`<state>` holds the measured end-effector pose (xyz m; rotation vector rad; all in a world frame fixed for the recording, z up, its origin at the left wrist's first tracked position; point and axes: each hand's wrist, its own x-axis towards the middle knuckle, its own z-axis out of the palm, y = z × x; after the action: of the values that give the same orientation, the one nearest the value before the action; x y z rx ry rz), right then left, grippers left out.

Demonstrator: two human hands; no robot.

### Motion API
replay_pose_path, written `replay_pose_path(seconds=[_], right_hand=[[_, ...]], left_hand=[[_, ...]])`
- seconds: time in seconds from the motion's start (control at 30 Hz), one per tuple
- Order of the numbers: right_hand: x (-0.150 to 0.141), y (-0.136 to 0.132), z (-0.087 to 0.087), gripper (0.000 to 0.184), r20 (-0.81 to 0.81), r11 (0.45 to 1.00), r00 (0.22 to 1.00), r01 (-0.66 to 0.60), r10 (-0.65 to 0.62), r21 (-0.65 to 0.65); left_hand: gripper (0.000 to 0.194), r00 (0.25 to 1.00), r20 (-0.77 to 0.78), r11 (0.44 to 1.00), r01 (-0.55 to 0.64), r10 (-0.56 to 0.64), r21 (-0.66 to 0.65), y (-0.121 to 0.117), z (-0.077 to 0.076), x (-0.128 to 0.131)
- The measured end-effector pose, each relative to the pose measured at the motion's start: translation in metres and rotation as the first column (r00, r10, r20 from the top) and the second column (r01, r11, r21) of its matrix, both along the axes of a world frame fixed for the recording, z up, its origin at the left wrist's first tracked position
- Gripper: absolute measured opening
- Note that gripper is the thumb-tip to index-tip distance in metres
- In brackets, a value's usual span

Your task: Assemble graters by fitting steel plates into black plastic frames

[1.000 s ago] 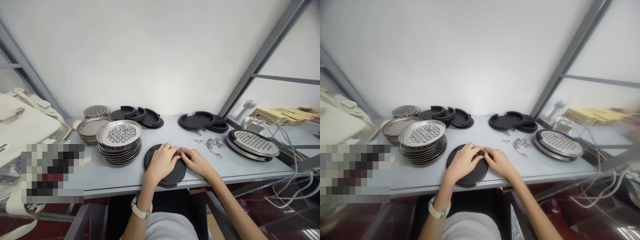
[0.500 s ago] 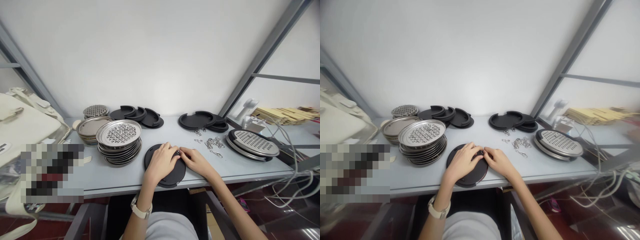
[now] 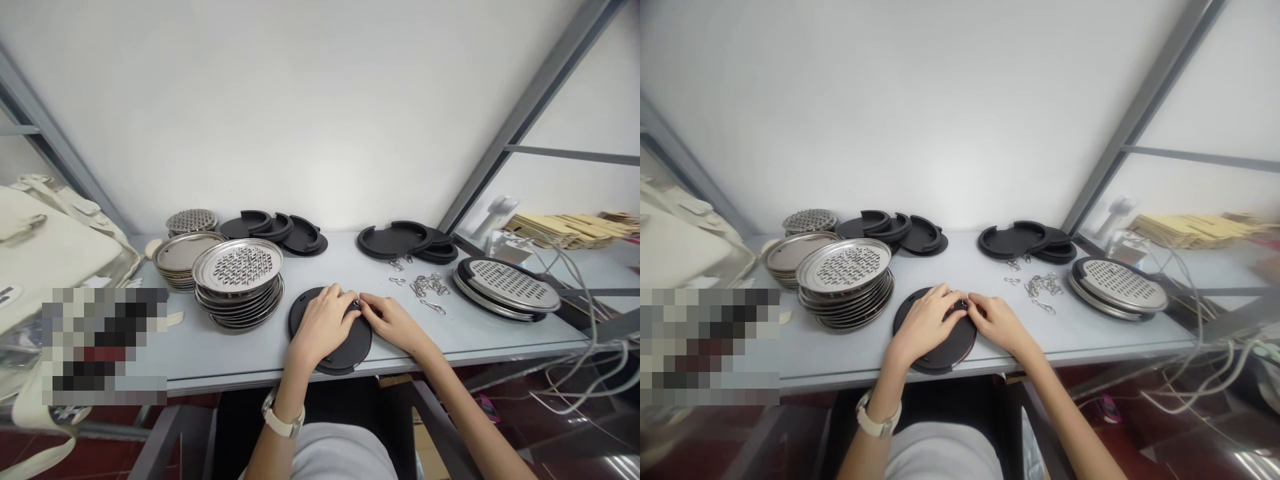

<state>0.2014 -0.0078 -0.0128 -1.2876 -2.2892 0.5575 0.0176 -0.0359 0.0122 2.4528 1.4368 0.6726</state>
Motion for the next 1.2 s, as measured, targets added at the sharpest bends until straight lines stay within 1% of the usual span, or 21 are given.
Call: replay_pose_path(seconds=[1.2], right_hand=[[0.0002,0.0003,-0.0007,0.027,-0.009,1.000,1.000,0.004,-0.004,0.000]], left_hand=[[0.019,1.000,-0.004,1.000,0.003,-0.003,0.007,-0.0006,0.0003,-0.0002]])
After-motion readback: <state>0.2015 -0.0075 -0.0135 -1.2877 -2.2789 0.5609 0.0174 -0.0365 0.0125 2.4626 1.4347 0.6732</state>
